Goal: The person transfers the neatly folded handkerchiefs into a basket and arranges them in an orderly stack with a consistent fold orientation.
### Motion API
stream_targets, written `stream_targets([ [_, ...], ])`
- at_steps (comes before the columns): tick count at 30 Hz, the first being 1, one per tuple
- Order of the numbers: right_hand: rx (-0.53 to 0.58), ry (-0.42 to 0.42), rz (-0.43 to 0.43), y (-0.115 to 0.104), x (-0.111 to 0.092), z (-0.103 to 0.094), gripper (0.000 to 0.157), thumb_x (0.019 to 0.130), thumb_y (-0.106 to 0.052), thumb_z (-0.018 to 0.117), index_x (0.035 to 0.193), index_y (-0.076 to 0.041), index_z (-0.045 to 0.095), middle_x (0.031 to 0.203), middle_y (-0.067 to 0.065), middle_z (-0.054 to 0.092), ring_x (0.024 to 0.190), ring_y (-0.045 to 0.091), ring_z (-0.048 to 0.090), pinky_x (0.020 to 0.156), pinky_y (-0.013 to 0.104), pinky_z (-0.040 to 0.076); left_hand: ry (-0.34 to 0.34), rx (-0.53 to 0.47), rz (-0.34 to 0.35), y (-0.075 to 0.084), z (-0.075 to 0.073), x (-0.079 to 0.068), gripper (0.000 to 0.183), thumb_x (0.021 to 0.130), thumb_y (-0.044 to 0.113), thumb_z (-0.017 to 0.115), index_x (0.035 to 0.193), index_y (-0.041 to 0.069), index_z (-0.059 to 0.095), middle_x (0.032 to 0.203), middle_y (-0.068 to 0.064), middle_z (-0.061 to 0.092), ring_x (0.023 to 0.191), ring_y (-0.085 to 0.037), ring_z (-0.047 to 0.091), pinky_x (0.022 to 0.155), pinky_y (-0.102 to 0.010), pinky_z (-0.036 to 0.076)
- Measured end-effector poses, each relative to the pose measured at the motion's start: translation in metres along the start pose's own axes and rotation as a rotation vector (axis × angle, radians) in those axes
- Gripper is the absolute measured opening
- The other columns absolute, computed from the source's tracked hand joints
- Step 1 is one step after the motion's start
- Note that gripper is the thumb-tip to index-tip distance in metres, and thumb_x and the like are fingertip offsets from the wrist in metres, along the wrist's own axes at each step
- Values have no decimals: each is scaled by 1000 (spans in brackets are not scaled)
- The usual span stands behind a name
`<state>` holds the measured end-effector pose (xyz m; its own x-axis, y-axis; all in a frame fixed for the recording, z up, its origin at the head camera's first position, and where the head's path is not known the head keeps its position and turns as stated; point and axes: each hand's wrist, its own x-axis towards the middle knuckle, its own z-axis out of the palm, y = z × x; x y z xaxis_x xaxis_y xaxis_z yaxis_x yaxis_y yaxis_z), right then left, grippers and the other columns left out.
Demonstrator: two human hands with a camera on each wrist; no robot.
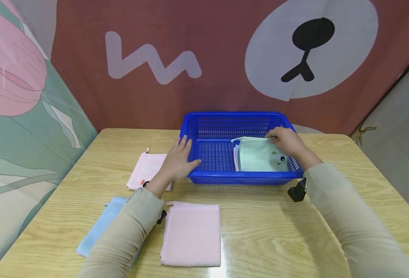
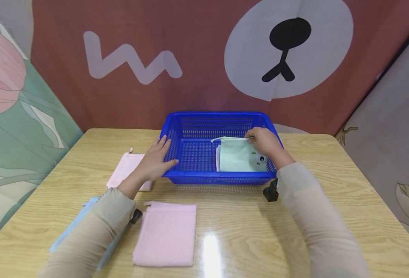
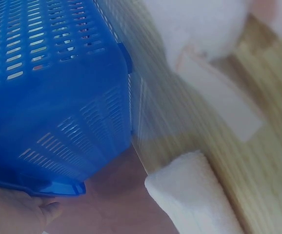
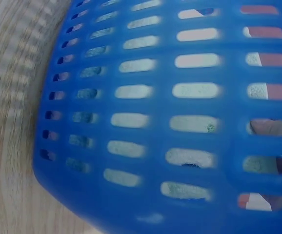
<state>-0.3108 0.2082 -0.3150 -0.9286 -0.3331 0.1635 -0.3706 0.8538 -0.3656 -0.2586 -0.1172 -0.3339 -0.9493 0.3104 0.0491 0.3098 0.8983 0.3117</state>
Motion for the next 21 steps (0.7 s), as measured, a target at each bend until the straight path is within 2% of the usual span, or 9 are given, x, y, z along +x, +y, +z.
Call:
stream_targets([
  [21, -18, -36, 34, 3, 3, 11, 19, 85, 1, 50, 100, 1, 61, 97, 18, 57, 93, 33, 50, 77, 46, 40, 1, 2, 2, 0, 0, -1, 73, 85, 45, 42, 136, 0, 17, 142, -15, 7, 129, -29, 0, 102, -41, 9],
])
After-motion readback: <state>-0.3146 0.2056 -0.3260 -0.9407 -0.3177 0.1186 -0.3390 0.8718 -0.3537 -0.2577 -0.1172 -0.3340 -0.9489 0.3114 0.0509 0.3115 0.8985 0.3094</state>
